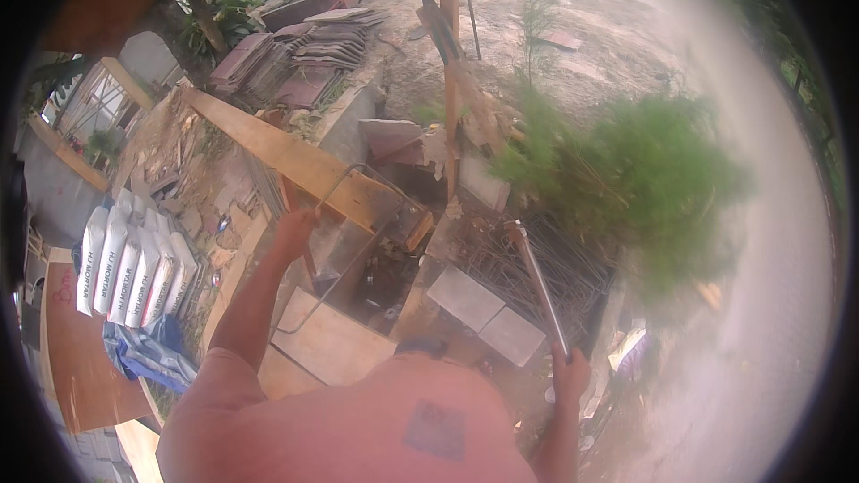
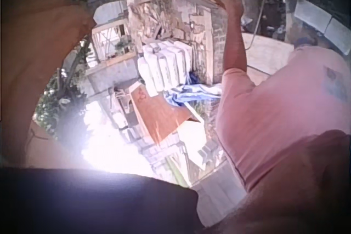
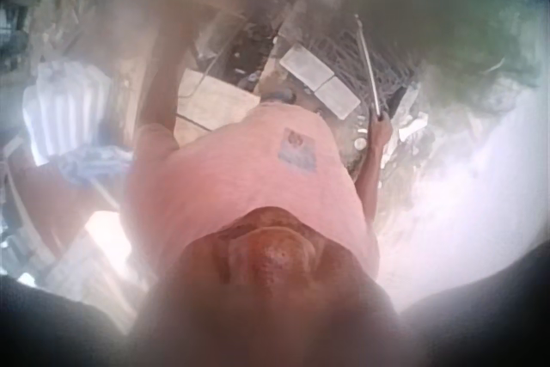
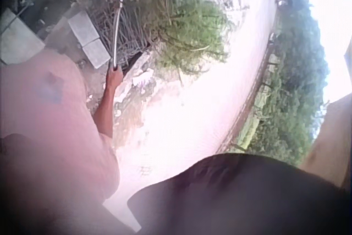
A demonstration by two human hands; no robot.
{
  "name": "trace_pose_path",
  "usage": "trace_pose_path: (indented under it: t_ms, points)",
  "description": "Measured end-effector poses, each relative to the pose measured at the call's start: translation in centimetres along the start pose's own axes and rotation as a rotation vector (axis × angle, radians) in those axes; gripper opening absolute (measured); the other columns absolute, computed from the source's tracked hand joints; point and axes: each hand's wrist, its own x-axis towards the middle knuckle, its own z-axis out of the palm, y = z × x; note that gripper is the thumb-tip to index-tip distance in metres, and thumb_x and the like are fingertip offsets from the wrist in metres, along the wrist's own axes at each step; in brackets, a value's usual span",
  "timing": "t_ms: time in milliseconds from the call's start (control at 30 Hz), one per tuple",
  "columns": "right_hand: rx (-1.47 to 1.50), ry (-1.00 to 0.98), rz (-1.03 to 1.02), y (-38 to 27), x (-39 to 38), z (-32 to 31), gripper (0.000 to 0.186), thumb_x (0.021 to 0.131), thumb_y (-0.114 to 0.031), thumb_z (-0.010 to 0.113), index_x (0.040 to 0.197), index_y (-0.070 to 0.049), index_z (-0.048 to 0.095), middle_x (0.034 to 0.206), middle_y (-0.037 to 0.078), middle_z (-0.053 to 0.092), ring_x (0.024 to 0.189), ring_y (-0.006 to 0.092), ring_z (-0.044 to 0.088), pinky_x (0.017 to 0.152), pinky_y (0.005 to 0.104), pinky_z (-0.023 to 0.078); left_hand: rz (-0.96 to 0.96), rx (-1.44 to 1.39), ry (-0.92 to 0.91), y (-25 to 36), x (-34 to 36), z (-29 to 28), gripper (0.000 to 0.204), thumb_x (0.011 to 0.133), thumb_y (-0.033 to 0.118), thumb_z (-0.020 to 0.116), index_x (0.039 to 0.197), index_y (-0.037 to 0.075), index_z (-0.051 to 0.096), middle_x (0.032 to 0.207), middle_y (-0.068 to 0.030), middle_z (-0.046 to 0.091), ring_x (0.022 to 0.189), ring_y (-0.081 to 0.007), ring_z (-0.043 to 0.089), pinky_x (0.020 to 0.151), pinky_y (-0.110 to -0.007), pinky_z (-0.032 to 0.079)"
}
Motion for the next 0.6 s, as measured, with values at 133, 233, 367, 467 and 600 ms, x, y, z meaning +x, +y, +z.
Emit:
trace_pose_path:
  t_ms: [133, 233, 367, 467, 600]
  points:
    - [-0.025, -0.034, -0.053, -1.0, 2.3, -0.1, 0.056, 0.085, -0.053, 0.064, 0.069, 0.001, 0.056, 0.058, 0.013, 0.05, 0.054, 0.0243, 0.048, 0.053, 0.0405, 0.037, 0.056, 0.024, 0.06, 2.2, -3.0, -0.6, 0.04, 0.096, 0.041, 0.054, 0.087, 0.003, 0.062, 0.065, -0.0154, 0.056, 0.059, -0.0266, 0.055, 0.059, -0.039, 0.043]
    - [-0.062, -0.057, -0.05, -2.8, 3.9, 0.0, 0.056, 0.085, -0.053, 0.064, 0.069, 0.0, 0.055, 0.059, 0.014, 0.052, 0.055, 0.0262, 0.048, 0.054, 0.0413, 0.038, 0.003, 0.013, -0.006, 6.5, -4.2, -4.0, 0.04, 0.096, 0.041, 0.055, 0.088, 0.003, 0.063, 0.065, -0.0156, 0.055, 0.059, -0.0265, 0.053, 0.058, -0.039, 0.043]
    - [-0.034, -0.091, -0.08, -4.7, 5.8, 1.8, 0.056, 0.085, -0.052, 0.064, 0.071, 0.001, 0.057, 0.059, 0.013, 0.052, 0.055, 0.0255, 0.049, 0.055, 0.0409, 0.038, 0.019, -0.07, -0.092, 5.9, -3.6, -5.3, 0.045, 0.096, 0.043, 0.054, 0.085, 0.001, 0.064, 0.065, -0.0148, 0.057, 0.057, -0.0231, 0.052, 0.058, -0.036, 0.043]
    - [-0.024, -0.122, -0.118, -7.1, 7.1, 3.0, 0.054, 0.085, -0.051, 0.064, 0.072, 0.001, 0.06, 0.059, 0.014, 0.054, 0.055, 0.0246, 0.049, 0.055, 0.0402, 0.039, -0.131, -0.136, -0.199, 1.1, -1.1, -2.7, 0.051, 0.096, 0.045, 0.053, 0.078, -0.001, 0.064, 0.066, -0.013, 0.059, 0.06, -0.0199, 0.054, 0.06, -0.035, 0.044]
    - [-0.039, -0.145, -0.127, -10.4, 7.7, 2.9, 0.054, 0.085, -0.05, 0.065, 0.071, 0.002, 0.058, 0.059, 0.015, 0.053, 0.054, 0.0256, 0.048, 0.055, 0.041, 0.038, -0.344, -0.165, -0.334, -3.8, 1.0, 1.0, 0.054, 0.097, 0.045, 0.051, 0.073, -0.001, 0.063, 0.068, -0.0118, 0.06, 0.064, -0.0195, 0.055, 0.063, -0.035, 0.044]
